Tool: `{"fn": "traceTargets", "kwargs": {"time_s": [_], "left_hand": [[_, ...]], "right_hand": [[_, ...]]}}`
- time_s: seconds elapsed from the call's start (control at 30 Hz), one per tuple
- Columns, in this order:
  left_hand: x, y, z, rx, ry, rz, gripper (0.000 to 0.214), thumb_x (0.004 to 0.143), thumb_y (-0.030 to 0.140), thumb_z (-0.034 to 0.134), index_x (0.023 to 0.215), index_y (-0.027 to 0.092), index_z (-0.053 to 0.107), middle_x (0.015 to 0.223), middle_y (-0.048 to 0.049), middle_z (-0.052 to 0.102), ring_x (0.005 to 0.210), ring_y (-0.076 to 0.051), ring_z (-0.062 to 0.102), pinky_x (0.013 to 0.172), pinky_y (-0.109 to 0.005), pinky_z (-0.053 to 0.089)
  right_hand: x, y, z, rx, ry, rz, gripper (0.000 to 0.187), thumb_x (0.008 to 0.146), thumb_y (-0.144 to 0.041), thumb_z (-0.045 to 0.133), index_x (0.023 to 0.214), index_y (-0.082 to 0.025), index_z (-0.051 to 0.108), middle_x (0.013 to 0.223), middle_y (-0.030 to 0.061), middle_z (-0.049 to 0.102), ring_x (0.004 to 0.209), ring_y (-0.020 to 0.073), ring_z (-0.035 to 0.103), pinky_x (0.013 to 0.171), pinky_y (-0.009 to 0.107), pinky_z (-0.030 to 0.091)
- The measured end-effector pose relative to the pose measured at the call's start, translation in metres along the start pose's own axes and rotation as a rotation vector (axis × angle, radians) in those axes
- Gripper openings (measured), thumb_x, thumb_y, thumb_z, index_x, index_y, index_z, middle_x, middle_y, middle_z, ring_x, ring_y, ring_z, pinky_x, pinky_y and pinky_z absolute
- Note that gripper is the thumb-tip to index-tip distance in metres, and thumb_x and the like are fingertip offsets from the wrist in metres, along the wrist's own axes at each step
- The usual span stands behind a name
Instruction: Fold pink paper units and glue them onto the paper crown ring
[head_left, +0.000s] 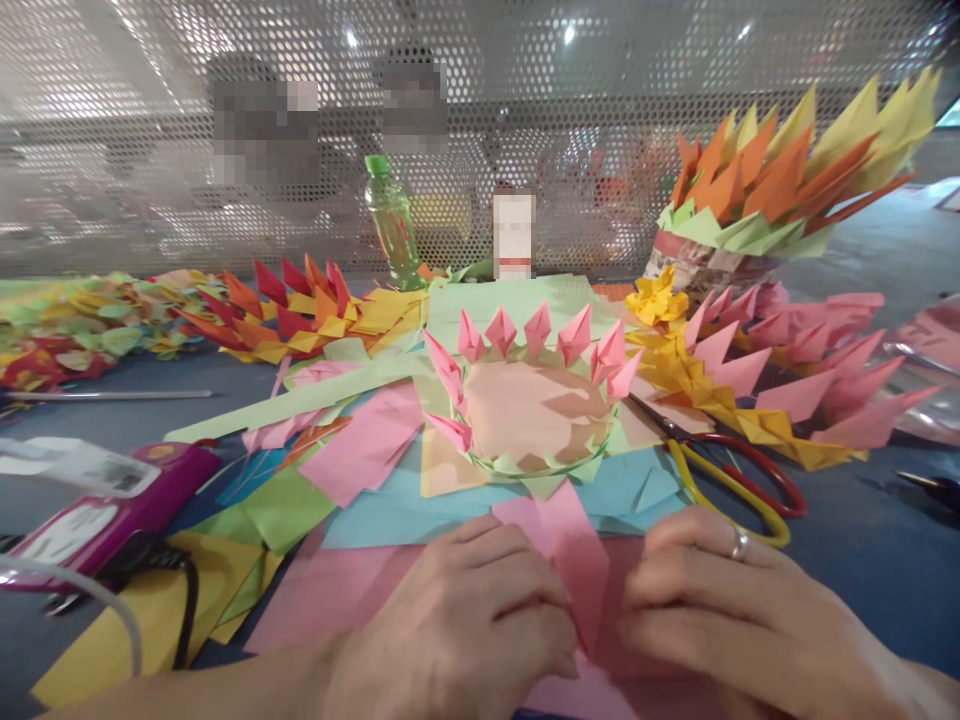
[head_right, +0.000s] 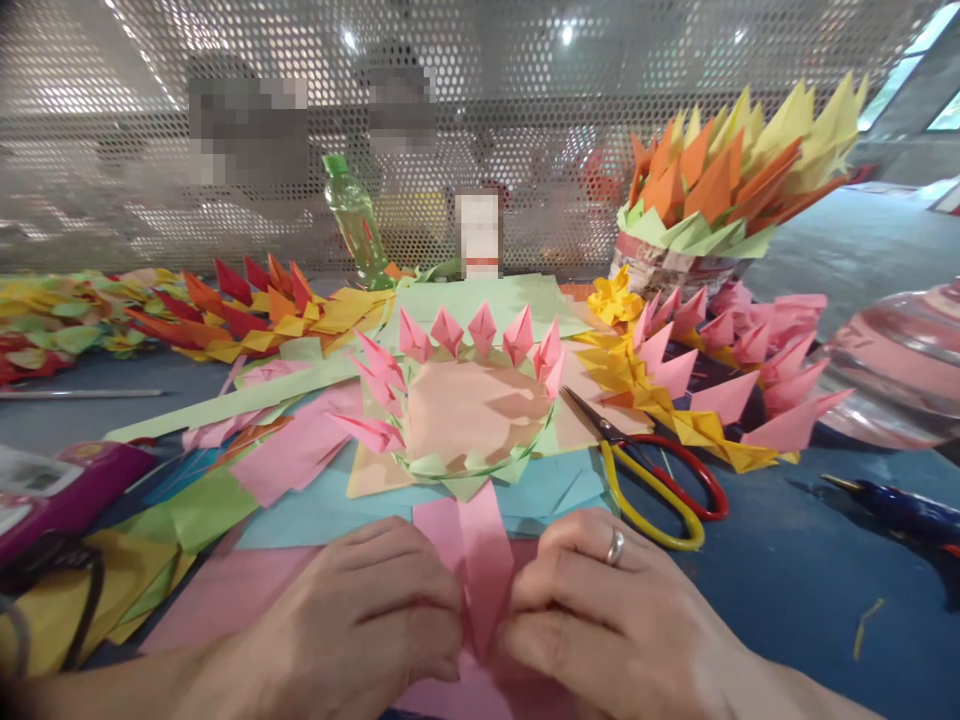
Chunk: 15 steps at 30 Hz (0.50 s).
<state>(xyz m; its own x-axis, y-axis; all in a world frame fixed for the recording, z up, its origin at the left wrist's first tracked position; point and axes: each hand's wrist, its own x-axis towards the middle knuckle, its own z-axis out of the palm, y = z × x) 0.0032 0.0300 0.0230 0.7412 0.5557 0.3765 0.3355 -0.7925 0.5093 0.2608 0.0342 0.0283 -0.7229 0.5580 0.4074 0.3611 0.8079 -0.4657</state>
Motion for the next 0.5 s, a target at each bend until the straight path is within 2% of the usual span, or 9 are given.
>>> {"fn": "traceTargets", "kwargs": {"time_s": [0.13,0.27,0.4,0.5], "left_hand": [[0.0,0.004,-0.005,0.026,-0.043,0.014,0.023,0.105,0.015,0.046,0.094,0.017,0.067,0.091,-0.0038,0.072,0.085,-0.017,0.063,0.081,-0.03,0.049],[0.0,0.003,-0.004,0.031,-0.035,0.019,0.023,0.105,0.016,0.05,0.089,0.016,0.068,0.087,-0.0027,0.071,0.082,-0.017,0.062,0.078,-0.029,0.049],[0.001,-0.002,0.002,-0.051,0.002,-0.034,0.024,0.105,0.015,0.05,0.089,0.016,0.068,0.09,-0.0033,0.071,0.084,-0.016,0.063,0.078,-0.028,0.05],[0.0,-0.005,0.009,-0.132,0.081,-0.083,0.02,0.104,0.018,0.054,0.089,0.015,0.067,0.086,-0.0028,0.069,0.082,-0.014,0.063,0.074,-0.024,0.049]], "right_hand": [[0.0,0.008,0.008,-0.024,-0.094,-0.048,0.026,0.098,-0.018,0.051,0.111,-0.027,0.072,0.098,0.0032,0.076,0.096,0.0221,0.066,0.088,0.035,0.055],[-0.003,0.016,0.022,-0.024,-0.031,-0.125,0.026,0.106,-0.025,0.048,0.111,-0.029,0.074,0.093,-0.0007,0.075,0.092,0.0179,0.064,0.082,0.032,0.052],[-0.004,0.018,0.028,-0.105,-0.023,-0.173,0.016,0.1,-0.021,0.06,0.101,-0.027,0.076,0.088,-0.0023,0.075,0.088,0.016,0.065,0.077,0.028,0.051],[-0.002,0.017,0.027,-0.141,-0.003,-0.185,0.017,0.099,-0.02,0.062,0.104,-0.029,0.075,0.088,-0.0022,0.076,0.088,0.0159,0.066,0.078,0.028,0.053]]}}
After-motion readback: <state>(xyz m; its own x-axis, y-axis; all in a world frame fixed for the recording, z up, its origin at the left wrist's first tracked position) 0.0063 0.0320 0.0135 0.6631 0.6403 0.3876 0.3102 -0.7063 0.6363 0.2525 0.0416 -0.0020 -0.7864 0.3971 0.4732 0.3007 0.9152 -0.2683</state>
